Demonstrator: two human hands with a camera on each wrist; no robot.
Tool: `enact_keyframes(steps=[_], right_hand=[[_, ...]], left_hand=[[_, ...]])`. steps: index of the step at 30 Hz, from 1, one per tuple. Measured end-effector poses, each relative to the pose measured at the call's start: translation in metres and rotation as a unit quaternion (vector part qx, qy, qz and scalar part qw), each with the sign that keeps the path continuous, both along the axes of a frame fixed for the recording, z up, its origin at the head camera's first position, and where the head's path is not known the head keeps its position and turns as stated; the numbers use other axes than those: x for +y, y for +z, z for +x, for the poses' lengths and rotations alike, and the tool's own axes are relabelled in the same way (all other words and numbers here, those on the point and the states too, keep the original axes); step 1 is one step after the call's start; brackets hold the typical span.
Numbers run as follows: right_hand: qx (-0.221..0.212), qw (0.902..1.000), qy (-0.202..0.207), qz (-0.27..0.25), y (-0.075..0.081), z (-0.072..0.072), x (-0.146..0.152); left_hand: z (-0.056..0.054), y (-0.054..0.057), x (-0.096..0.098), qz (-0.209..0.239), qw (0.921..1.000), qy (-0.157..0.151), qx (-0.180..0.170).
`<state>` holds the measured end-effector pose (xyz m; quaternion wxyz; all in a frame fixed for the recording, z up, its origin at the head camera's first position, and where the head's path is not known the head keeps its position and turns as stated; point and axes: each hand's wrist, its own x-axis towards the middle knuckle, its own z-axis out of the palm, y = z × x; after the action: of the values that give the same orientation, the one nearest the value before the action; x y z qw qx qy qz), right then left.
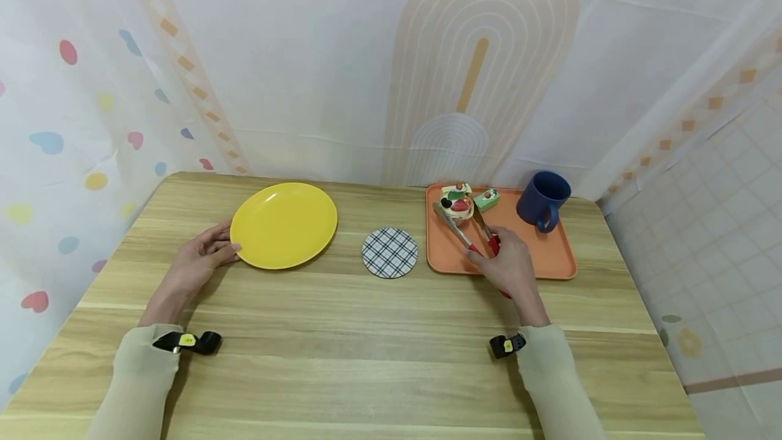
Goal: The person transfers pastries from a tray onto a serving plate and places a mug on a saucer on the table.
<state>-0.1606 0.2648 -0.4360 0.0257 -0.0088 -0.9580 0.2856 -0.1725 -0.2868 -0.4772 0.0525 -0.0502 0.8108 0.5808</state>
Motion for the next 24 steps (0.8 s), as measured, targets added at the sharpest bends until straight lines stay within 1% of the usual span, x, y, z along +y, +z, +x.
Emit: enact_keyframes(steps=[4, 12, 24], right_hand=[[0.005, 1.0000, 0.000, -0.005, -0.0018, -0.0005, 0.0004], [0.004, 0.9998, -0.002, -0.019, -0.0027, 0.0000, -0.0011], [0.031, 0.9995, -0.003, -0.009, -0.0010, 0.0024, -0.0018]], left_hand=[[-0.0007, -0.0003, 0.0000, 0.007, 1.0000, 0.003, -0.003], [-0.0006, -0.0017, -0.0009, 0.004, 1.0000, 0.003, -0.005], [-0.0002, 0.0009, 0.0006, 0.006, 0.9999, 0.006, -0.009]])
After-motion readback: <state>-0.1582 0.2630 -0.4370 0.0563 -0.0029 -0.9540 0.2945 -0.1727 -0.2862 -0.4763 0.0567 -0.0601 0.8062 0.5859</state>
